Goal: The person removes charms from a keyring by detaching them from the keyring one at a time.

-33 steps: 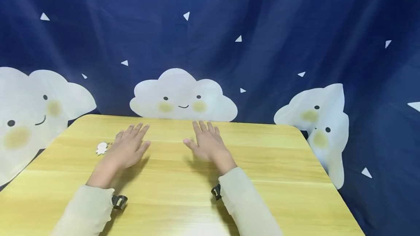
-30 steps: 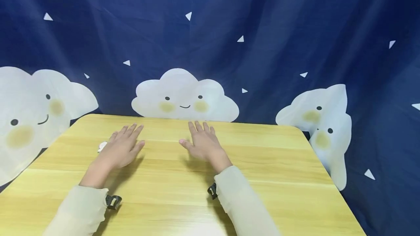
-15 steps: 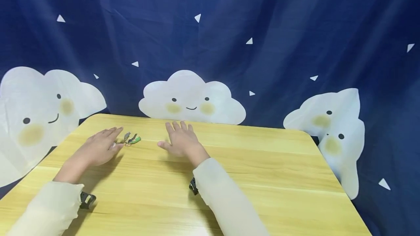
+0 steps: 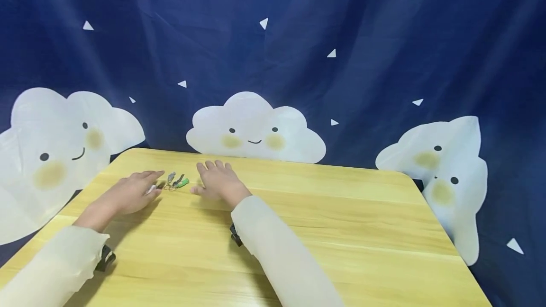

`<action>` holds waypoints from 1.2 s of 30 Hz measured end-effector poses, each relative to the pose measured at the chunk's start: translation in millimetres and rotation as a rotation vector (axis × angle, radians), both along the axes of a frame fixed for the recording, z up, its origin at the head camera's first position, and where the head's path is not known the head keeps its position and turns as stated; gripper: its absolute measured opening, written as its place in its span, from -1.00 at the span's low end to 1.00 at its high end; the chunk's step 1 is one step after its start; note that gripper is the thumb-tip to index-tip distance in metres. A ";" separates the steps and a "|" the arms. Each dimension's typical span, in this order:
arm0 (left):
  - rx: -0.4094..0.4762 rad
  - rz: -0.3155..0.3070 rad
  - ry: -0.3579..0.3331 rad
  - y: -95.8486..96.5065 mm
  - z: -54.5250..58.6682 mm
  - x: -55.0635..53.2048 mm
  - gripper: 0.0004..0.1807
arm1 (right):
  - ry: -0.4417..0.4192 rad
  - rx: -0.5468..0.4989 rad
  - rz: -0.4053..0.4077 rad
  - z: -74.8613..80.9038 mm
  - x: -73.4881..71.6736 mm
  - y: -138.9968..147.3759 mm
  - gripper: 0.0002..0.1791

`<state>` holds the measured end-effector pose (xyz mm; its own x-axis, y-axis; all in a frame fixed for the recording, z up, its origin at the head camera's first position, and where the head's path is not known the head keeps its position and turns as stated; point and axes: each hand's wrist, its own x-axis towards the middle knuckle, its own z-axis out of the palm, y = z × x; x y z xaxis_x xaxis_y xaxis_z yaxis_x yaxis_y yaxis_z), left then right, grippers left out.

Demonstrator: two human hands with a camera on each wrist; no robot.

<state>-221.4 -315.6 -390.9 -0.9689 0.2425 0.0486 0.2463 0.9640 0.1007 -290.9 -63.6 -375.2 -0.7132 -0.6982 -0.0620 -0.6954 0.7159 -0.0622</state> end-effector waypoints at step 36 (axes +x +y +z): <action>0.259 0.004 -0.022 -18.2 -25.4 -38.9 -0.79 | -0.171 -0.089 0.046 -33.7 -33.7 -82.7 -0.50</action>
